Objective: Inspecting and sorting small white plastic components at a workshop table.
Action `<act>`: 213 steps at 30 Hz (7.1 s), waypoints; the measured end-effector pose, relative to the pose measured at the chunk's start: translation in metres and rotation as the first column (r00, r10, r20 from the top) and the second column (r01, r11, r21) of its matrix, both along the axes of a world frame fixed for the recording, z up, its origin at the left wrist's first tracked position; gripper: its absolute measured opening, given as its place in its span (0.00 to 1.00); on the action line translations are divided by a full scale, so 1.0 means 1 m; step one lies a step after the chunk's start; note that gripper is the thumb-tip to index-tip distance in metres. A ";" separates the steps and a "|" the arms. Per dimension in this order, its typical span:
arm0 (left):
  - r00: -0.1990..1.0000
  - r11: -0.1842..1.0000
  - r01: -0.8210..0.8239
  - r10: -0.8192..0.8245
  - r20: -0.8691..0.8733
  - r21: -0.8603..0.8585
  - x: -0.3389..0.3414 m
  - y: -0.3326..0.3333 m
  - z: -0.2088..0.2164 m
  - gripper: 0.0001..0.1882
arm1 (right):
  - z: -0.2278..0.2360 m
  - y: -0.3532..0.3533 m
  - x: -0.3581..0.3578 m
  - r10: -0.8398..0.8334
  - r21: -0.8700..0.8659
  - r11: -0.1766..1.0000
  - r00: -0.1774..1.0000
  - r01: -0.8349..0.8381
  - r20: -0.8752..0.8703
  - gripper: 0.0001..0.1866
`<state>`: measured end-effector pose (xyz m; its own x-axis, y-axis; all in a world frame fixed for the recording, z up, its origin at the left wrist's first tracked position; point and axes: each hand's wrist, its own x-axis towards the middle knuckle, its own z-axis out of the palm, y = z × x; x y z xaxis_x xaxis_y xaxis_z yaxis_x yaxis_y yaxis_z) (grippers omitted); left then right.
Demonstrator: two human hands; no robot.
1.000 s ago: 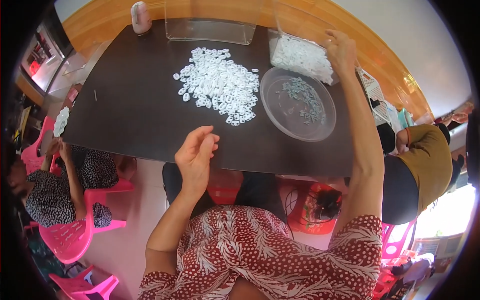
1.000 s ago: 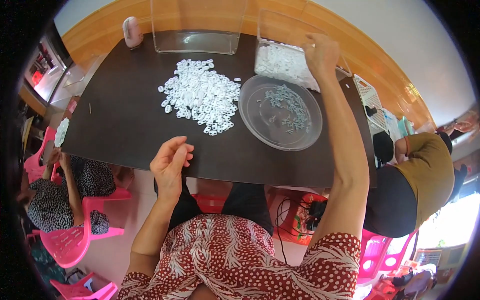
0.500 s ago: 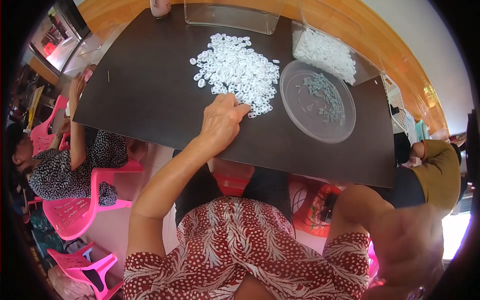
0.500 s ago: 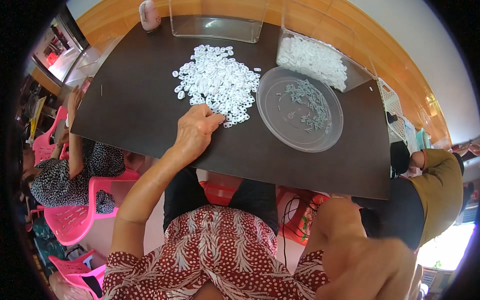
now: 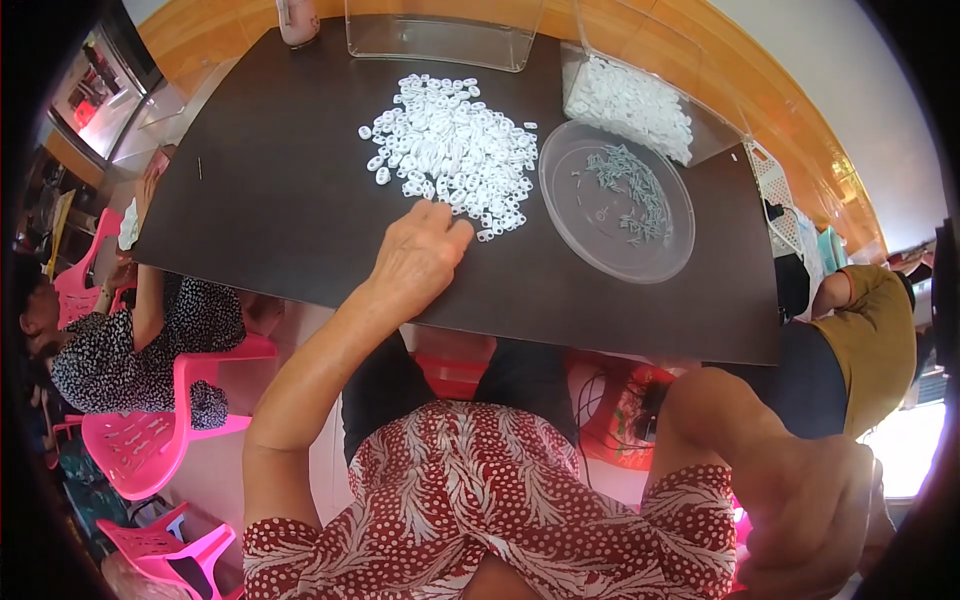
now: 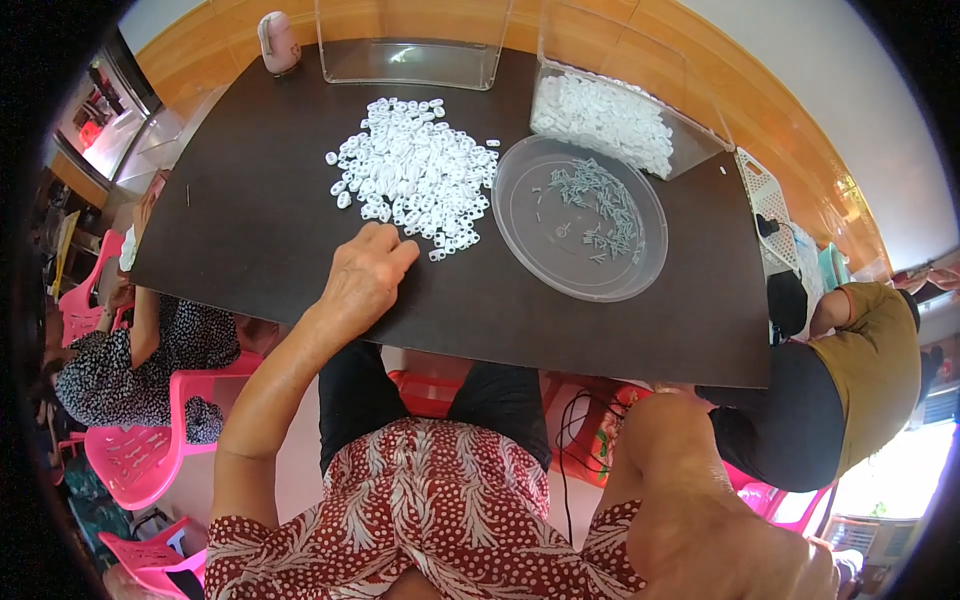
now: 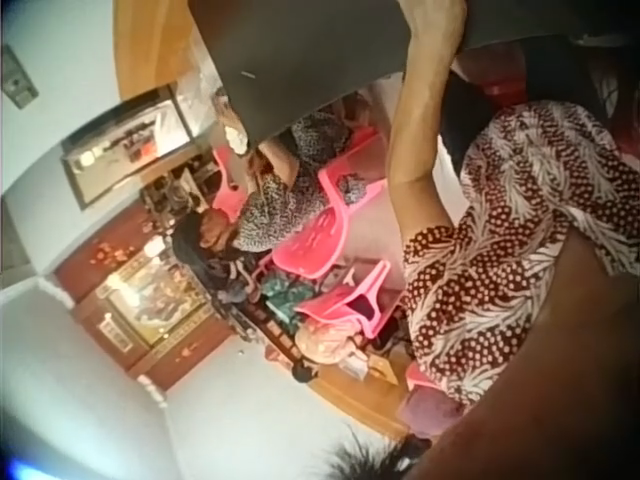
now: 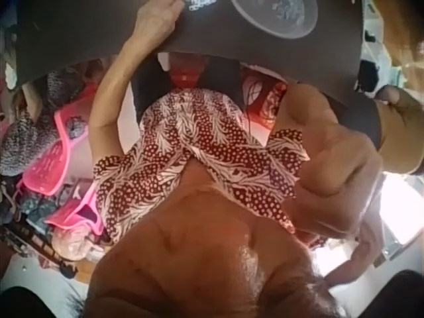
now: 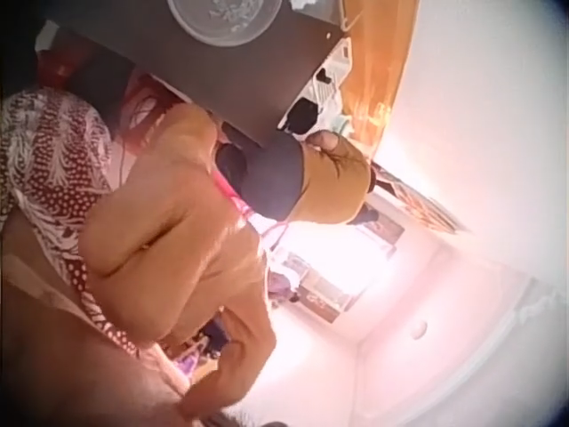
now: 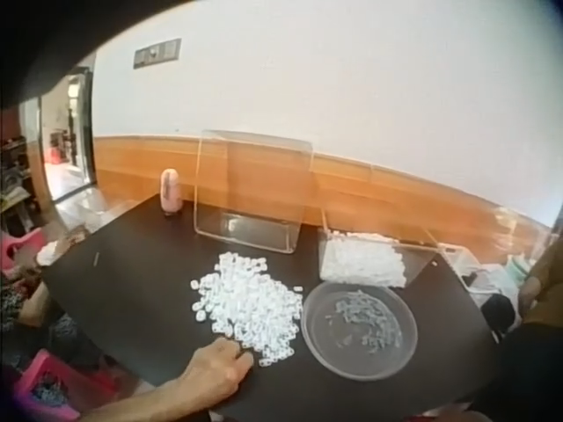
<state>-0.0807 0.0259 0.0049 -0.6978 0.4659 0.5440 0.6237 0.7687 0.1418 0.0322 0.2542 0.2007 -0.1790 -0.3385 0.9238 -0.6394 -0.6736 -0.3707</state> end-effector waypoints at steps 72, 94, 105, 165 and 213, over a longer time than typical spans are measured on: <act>0.725 0.013 -0.499 -0.540 0.426 0.866 0.077 -0.002 0.009 0.08 | -0.175 -0.078 -0.083 -0.648 0.642 0.734 0.516 0.224 0.561 0.05; 0.913 0.298 -0.316 -0.162 0.374 0.901 0.085 0.005 -0.001 0.04 | -0.181 -0.087 -0.069 -0.680 0.639 0.707 0.542 0.304 0.494 0.05; 0.934 0.333 -0.312 -0.067 0.352 0.890 0.086 0.002 -0.009 0.03 | -0.177 -0.094 -0.071 -0.703 0.721 0.658 0.518 0.215 0.487 0.06; 0.827 -0.159 -0.491 -0.395 0.401 0.856 0.055 -0.030 0.000 0.08 | -0.171 -0.106 -0.141 -0.563 0.707 0.702 0.543 -0.083 0.622 0.10; 0.822 -0.113 -0.486 -0.395 0.410 0.867 0.077 -0.019 0.004 0.10 | -0.174 -0.104 -0.110 -0.443 0.480 0.872 0.259 -0.099 0.858 0.07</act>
<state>-0.0038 0.0073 0.0088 -0.9612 -0.2734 -0.0373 0.0974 -0.4627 0.8812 -0.0778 0.1506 0.0265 -0.9004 -0.4092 -0.1478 0.2571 -0.2264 -0.9395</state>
